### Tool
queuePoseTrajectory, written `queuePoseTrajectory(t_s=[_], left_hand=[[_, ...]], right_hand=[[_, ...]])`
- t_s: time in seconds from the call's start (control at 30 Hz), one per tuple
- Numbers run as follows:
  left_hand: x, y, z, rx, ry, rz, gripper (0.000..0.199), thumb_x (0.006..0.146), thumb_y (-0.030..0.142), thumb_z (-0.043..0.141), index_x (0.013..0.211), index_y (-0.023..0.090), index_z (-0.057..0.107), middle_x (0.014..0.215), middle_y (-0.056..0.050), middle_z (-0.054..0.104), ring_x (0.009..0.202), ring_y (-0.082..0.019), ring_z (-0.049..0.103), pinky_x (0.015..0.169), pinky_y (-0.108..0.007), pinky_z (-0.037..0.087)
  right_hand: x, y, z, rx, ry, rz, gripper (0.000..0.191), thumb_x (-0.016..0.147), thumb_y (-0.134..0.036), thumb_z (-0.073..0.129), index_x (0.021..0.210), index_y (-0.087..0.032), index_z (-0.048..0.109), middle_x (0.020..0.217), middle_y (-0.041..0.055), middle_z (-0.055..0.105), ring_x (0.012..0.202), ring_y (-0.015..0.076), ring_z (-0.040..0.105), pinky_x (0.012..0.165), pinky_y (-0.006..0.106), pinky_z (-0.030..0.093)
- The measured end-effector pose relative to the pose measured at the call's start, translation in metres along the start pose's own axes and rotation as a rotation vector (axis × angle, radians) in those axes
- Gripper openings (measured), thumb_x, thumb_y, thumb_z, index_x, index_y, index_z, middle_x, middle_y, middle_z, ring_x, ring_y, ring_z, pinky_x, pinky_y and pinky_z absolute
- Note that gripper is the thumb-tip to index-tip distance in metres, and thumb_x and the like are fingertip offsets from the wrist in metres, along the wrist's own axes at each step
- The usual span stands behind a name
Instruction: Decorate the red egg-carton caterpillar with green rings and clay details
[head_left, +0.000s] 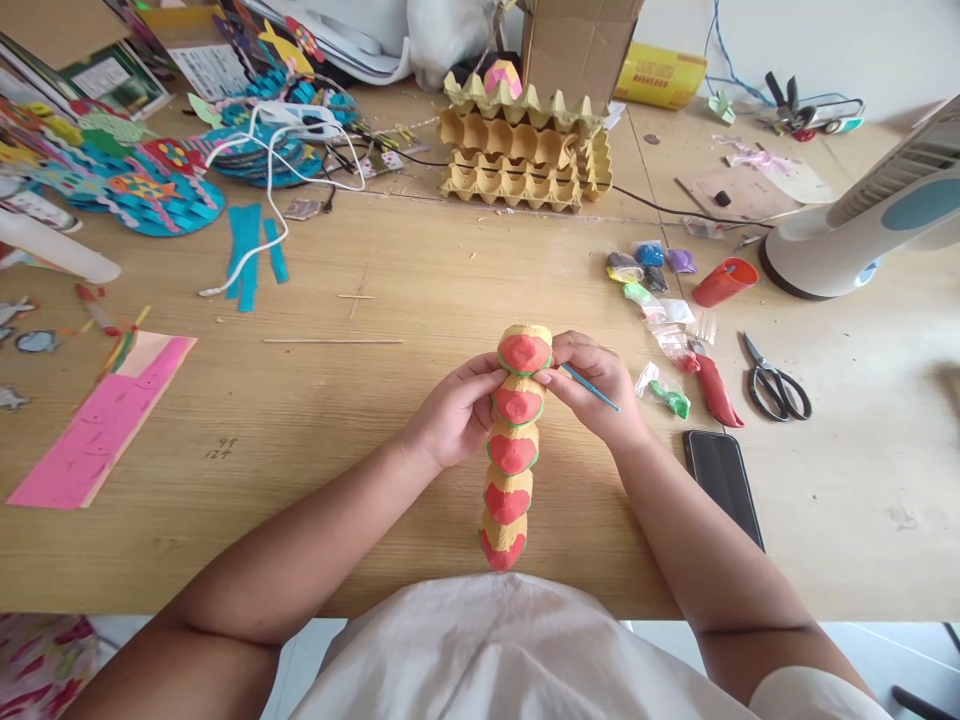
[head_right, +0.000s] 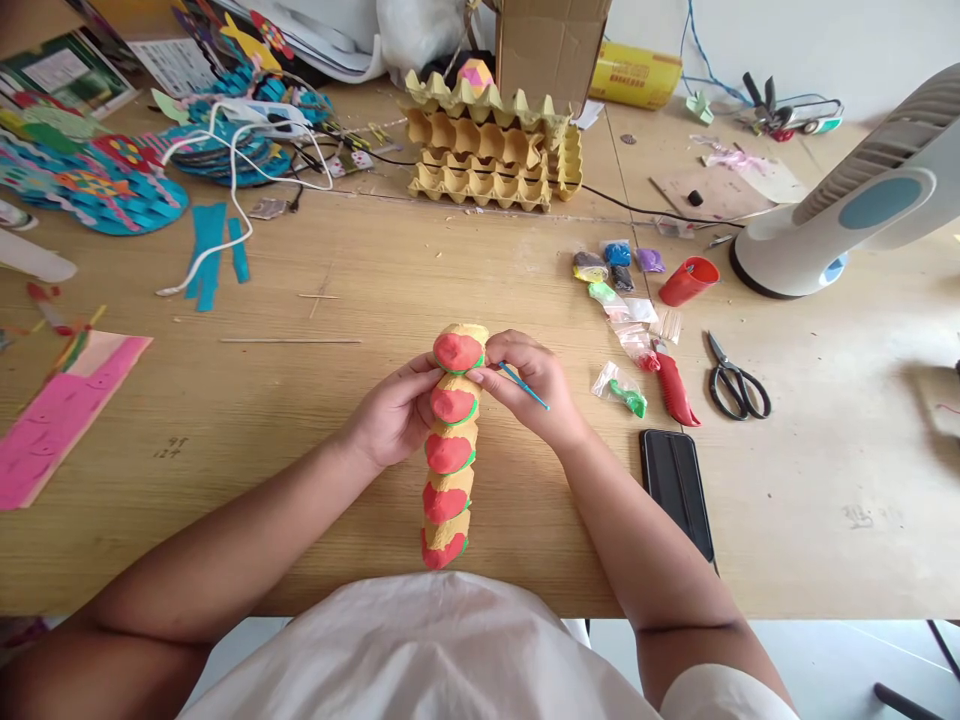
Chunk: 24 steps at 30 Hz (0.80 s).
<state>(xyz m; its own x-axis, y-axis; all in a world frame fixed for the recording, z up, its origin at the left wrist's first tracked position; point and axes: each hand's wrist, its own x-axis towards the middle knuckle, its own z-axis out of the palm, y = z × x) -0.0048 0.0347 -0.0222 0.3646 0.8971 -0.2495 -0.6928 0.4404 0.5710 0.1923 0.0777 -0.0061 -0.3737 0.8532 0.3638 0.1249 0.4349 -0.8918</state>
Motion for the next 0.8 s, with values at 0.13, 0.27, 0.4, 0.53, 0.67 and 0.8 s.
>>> queuePoseTrajectory(t_s=[0.13,0.27,0.4,0.53,0.67,0.8], left_hand=[[0.0,0.003,0.002,-0.004,0.031,0.003,0.012,0.091,0.017,0.072,0.101,0.018,0.077,0.088,-0.006,0.078,0.072,-0.018,0.072,0.066,-0.027,0.057],[0.0,0.009,0.003,-0.008,0.07,-0.003,0.008,0.091,0.018,0.07,0.097,0.017,0.076,0.078,-0.003,0.074,0.065,-0.015,0.068,0.06,-0.025,0.055],[0.001,0.013,0.002,-0.035,0.107,-0.009,0.006,0.09,0.018,0.071,0.095,0.019,0.075,0.076,-0.002,0.073,0.064,-0.015,0.068,0.06,-0.025,0.054],[0.002,0.012,0.002,-0.05,0.114,-0.018,0.007,0.092,0.018,0.068,0.094,0.019,0.075,0.075,-0.001,0.072,0.063,-0.014,0.067,0.059,-0.024,0.054],[0.002,0.012,0.002,-0.057,0.112,-0.022,0.007,0.091,0.018,0.07,0.095,0.02,0.075,0.076,-0.001,0.072,0.064,-0.015,0.068,0.059,-0.024,0.054],[0.002,0.011,0.001,-0.047,0.097,-0.007,0.006,0.09,0.018,0.071,0.094,0.019,0.076,0.078,-0.003,0.073,0.066,-0.016,0.069,0.059,-0.024,0.054]], right_hand=[[0.0,0.004,-0.004,0.038,0.027,0.022,0.021,0.092,-0.047,0.077,0.093,-0.026,0.077,0.094,0.0042,0.072,0.09,0.0212,0.064,0.084,0.037,0.051],[0.003,0.011,-0.009,0.156,0.29,0.205,0.026,0.099,-0.047,0.066,0.089,-0.025,0.075,0.081,0.0016,0.069,0.075,0.0156,0.06,0.07,0.031,0.048],[0.006,0.008,-0.012,0.354,0.329,0.331,0.02,0.09,-0.042,0.078,0.094,-0.027,0.066,0.07,-0.0038,0.067,0.063,0.0127,0.058,0.062,0.027,0.046],[0.006,-0.004,-0.012,0.426,0.188,0.366,0.033,0.08,-0.041,0.088,0.088,-0.026,0.06,0.069,-0.0033,0.072,0.068,0.0148,0.067,0.062,0.027,0.048],[0.005,-0.005,-0.011,0.367,0.171,0.394,0.035,0.075,-0.042,0.092,0.081,-0.023,0.064,0.075,0.0011,0.078,0.068,0.0152,0.069,0.059,0.028,0.049],[0.004,-0.002,-0.011,0.38,0.157,0.381,0.032,0.072,-0.041,0.095,0.083,-0.022,0.071,0.082,0.0014,0.08,0.07,0.0147,0.069,0.062,0.028,0.052]])
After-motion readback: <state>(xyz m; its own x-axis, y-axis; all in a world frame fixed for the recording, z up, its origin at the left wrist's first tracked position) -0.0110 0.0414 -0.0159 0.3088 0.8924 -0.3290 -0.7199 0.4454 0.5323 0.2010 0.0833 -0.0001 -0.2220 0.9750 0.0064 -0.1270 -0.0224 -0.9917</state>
